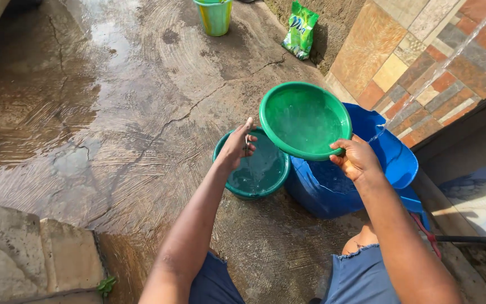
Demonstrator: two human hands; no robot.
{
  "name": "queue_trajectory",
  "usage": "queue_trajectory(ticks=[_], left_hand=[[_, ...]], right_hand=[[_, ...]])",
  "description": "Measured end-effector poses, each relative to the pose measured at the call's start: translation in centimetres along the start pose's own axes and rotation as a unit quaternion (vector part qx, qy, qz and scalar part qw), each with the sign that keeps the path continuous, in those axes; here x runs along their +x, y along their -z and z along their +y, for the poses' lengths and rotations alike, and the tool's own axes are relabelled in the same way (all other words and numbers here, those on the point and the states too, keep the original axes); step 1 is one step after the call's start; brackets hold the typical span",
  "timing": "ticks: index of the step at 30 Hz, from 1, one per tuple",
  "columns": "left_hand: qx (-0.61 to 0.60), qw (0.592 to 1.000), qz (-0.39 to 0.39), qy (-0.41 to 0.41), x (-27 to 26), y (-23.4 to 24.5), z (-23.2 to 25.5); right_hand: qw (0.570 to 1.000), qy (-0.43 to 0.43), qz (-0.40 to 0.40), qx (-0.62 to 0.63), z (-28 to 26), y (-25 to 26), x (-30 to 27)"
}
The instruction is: Rinsing a car with water using a bucket and bowl.
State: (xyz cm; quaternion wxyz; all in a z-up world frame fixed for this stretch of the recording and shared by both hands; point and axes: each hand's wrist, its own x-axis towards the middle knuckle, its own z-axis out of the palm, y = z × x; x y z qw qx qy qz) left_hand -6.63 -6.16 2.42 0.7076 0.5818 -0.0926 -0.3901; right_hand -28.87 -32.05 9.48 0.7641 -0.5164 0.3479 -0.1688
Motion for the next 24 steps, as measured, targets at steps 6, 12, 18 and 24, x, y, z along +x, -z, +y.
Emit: queue_trajectory(ticks=[6, 12, 18, 24], left_hand=[[-0.077, 0.996, -0.04, 0.028, 0.6, 0.3, 0.4], [-0.088, 0.988, -0.116, 0.046, -1.5, 1.2, 2.8], [-0.026, 0.995, -0.078, 0.049, -2.2, 0.5, 3.7], [-0.034, 0.999, -0.005, 0.039, -0.1, 0.9, 0.6]], right_hand=[[0.999, -0.033, -0.029, 0.001, 2.6, -3.6, 0.6], [0.999, -0.014, -0.029, -0.005, 2.3, -6.4, 0.0], [1.0, -0.002, -0.018, -0.022, 3.6, -6.4, 1.4], [0.996, 0.018, -0.058, -0.068, 3.8, -7.6, -0.4]])
